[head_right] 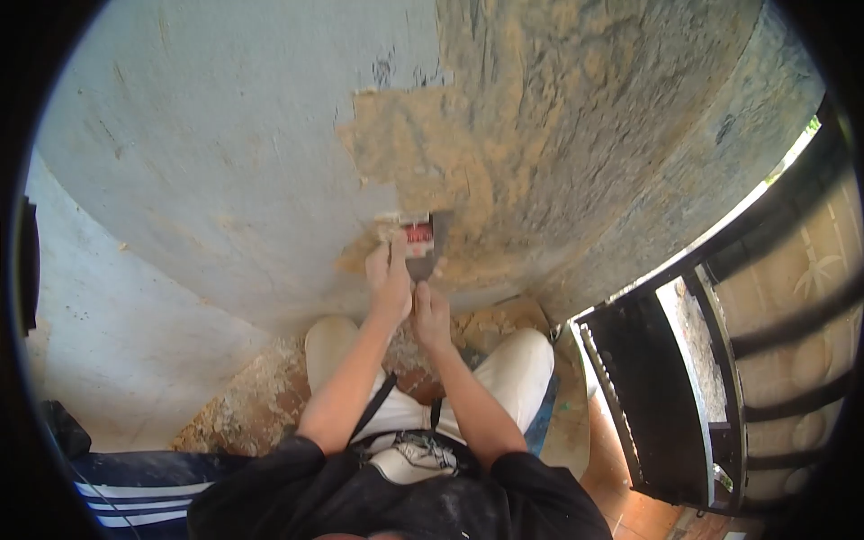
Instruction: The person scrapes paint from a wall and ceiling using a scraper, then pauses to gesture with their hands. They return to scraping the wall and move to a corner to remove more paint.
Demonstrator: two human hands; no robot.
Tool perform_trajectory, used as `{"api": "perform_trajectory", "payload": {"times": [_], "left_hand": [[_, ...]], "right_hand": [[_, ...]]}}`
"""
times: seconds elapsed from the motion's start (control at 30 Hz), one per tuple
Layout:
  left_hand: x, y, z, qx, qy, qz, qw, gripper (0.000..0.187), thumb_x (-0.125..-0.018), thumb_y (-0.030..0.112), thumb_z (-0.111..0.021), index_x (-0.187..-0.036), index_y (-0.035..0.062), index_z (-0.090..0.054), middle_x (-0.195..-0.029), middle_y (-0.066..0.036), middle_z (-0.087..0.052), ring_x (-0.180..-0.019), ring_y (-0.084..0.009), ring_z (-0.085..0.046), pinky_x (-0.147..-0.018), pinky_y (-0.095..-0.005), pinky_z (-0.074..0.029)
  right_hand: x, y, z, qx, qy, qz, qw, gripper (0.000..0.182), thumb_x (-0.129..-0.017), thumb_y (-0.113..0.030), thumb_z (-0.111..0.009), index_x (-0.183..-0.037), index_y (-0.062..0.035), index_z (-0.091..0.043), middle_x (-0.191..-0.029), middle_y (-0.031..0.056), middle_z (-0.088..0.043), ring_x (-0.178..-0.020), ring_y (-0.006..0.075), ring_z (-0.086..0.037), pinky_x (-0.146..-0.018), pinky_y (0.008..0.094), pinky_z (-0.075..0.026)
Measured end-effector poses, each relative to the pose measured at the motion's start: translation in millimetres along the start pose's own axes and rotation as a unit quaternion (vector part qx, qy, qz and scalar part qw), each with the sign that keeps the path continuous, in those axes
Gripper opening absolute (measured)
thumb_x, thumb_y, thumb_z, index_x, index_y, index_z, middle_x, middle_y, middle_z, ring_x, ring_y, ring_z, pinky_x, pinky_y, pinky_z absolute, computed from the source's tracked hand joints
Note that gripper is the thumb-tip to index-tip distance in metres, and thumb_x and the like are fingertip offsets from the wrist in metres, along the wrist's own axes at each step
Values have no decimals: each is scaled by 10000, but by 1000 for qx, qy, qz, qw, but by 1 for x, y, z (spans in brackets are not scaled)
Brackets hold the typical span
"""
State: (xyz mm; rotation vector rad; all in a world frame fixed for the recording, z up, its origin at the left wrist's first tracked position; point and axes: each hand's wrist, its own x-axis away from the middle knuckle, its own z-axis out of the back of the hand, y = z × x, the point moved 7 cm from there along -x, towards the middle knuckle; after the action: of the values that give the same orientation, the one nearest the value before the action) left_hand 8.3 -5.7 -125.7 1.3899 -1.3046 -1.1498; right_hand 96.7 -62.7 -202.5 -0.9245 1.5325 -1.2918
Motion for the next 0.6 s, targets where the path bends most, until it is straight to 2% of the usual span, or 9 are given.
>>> {"api": "perform_trajectory", "payload": {"times": [0.1, 0.2, 0.27, 0.3, 0.37, 0.4, 0.47, 0.5, 0.6], "left_hand": [[-5, 17, -6, 74, -22, -21, 997, 389, -1005, 289, -485, -1030, -64, -646, -854, -130, -706, -657, -172, -650, -662, -294, -505], [6, -1, -7, 142, -14, 61, 988, 384, -1002, 277, -494, -1061, -73, -639, -850, -126, -704, -674, -168, -646, -676, -289, -497], [-11, 29, -10, 80, -6, -22, 997, 356, -1015, 259, -475, -1035, -77, -589, -871, -162, -683, -602, -203, -647, -516, -313, -531], [-13, 24, -6, 77, -4, -22, 997, 356, -1015, 259, -475, -1035, -77, -589, -871, -162, -683, -602, -203, -647, -516, -313, -531], [-25, 16, -7, -18, -31, -31, 999, 317, -1013, 230, -477, -1039, -69, -580, -858, -159, -672, -626, -210, -658, -500, -317, -531], [-20, 18, -9, -18, -36, -39, 998, 317, -1013, 230, -477, -1039, -69, -580, -858, -159, -672, -626, -210, -658, -500, -317, -531], [6, 7, -8, 129, -19, 21, 991, 324, -1012, 241, -480, -1026, -67, -581, -841, -155, -660, -614, -221, -660, -500, -317, -531], [8, 15, -12, 140, -31, 34, 989, 322, -1010, 249, -488, -1001, -59, -579, -828, -148, -653, -605, -228, -659, -501, -315, -531], [-7, 24, -9, 64, 3, -11, 998, 310, -998, 223, -508, -966, -66, -618, -802, -102, -659, -601, -160, -587, -553, -306, -474]], "right_hand": [[-8, -2, -8, -21, -22, -21, 999, 506, -1027, -404, -378, -716, -18, -479, -564, 30, -426, -577, 153, -387, -551, 341, -352], [7, 9, -10, -46, -32, -94, 994, 505, -1030, -410, -372, -732, -22, -493, -563, 31, -437, -557, 141, -393, -531, 327, -352], [-14, -39, -9, 27, 30, 98, 994, 515, -1029, -436, -368, -734, -36, -501, -565, 14, -445, -504, 109, -413, -477, 291, -354], [-12, -47, -11, 24, 29, 96, 995, 515, -1029, -436, -368, -734, -36, -501, -565, 14, -445, -504, 109, -413, -477, 291, -354], [-17, -49, -15, -82, -14, -9, 996, 513, -1025, -456, -371, -746, -48, -512, -569, -4, -447, -467, 86, -420, -435, 268, -340], [-13, -46, -15, -84, -11, -1, 996, 513, -1025, -456, -371, -746, -48, -512, -569, -4, -447, -467, 86, -420, -435, 268, -340], [14, -29, -8, -36, -10, -17, 999, 503, -1023, -455, -381, -757, -50, -516, -568, -11, -445, -468, 87, -422, -433, 267, -340], [18, -29, -10, -87, -22, -129, 987, 497, -1022, -458, -380, -766, -55, -520, -565, -12, -444, -465, 80, -414, -427, 262, -328], [4, -35, -8, -59, -48, -81, 994, 526, -1028, -472, -333, -847, -33, -559, -656, 1, -502, -574, 72, -441, -499, 255, -361]]}}
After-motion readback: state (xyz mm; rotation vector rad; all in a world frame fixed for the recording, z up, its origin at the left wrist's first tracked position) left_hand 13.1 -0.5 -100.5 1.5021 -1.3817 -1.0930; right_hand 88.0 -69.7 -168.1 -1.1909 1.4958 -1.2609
